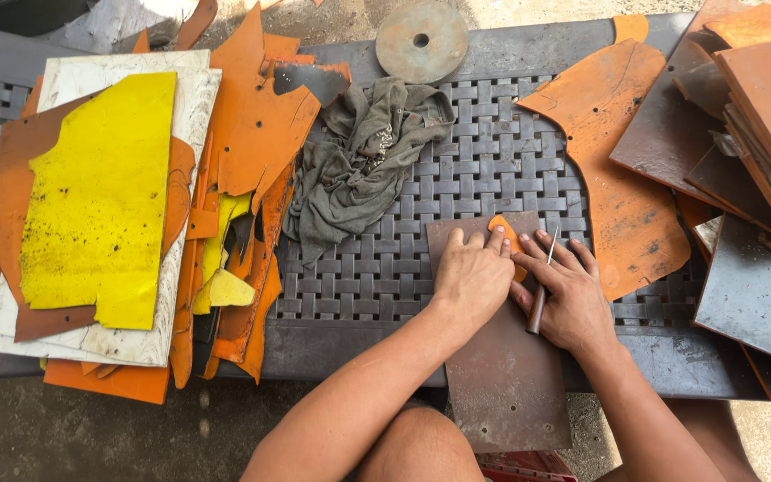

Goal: The person uses a knife to cut an orange leather piece on a brown cutting board. They repeatedly reposition the leather and cut along its edges, then place the finished piece aside.

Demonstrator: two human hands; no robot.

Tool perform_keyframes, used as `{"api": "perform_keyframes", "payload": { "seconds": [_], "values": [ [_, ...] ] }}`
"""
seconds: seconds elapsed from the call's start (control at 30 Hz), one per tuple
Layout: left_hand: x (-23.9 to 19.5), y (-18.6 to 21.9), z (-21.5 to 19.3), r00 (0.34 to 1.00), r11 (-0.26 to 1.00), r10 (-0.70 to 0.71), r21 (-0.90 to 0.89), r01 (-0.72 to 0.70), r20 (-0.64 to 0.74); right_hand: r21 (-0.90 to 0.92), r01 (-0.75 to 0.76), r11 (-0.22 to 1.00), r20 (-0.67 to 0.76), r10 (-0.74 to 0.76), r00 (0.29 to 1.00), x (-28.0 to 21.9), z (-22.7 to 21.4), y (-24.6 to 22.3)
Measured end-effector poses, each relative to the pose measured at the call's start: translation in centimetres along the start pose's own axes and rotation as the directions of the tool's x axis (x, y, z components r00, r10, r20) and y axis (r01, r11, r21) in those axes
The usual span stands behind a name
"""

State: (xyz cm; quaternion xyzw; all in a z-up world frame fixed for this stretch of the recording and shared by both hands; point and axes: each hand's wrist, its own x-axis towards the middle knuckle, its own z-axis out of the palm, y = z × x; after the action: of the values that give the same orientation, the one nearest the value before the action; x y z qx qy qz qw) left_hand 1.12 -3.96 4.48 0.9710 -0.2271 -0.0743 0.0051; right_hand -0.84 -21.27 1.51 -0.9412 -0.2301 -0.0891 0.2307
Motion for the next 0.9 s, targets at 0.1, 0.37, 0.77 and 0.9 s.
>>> {"api": "perform_keyframes", "payload": {
  "seconds": [0.1, 0.37, 0.77, 0.9],
  "values": [
    [1.0, 0.5, -1.0, 0.97, 0.997, -0.005, -0.073, 0.024, 0.242, 0.255, -0.232, 0.939, -0.019, 0.245, 0.969, 1.3, -0.3, 1.9],
    [1.3, 0.8, -2.0, 0.977, 0.995, -0.04, -0.082, 0.059, 0.21, 0.774, -0.525, 0.353, 0.341, 0.466, 0.816, 8.2, 1.2, 5.4],
    [1.7, 0.8, -1.5, 0.973, 0.994, -0.046, -0.083, 0.066, 0.227, 0.75, -0.53, 0.396, 0.363, 0.423, 0.83, 8.5, 2.5, 5.9],
    [1.7, 0.9, -1.5, 0.972, 0.995, -0.049, -0.072, 0.067, 0.23, 0.752, -0.533, 0.387, 0.369, 0.423, 0.828, 8.7, 2.4, 5.8]
  ]
}}
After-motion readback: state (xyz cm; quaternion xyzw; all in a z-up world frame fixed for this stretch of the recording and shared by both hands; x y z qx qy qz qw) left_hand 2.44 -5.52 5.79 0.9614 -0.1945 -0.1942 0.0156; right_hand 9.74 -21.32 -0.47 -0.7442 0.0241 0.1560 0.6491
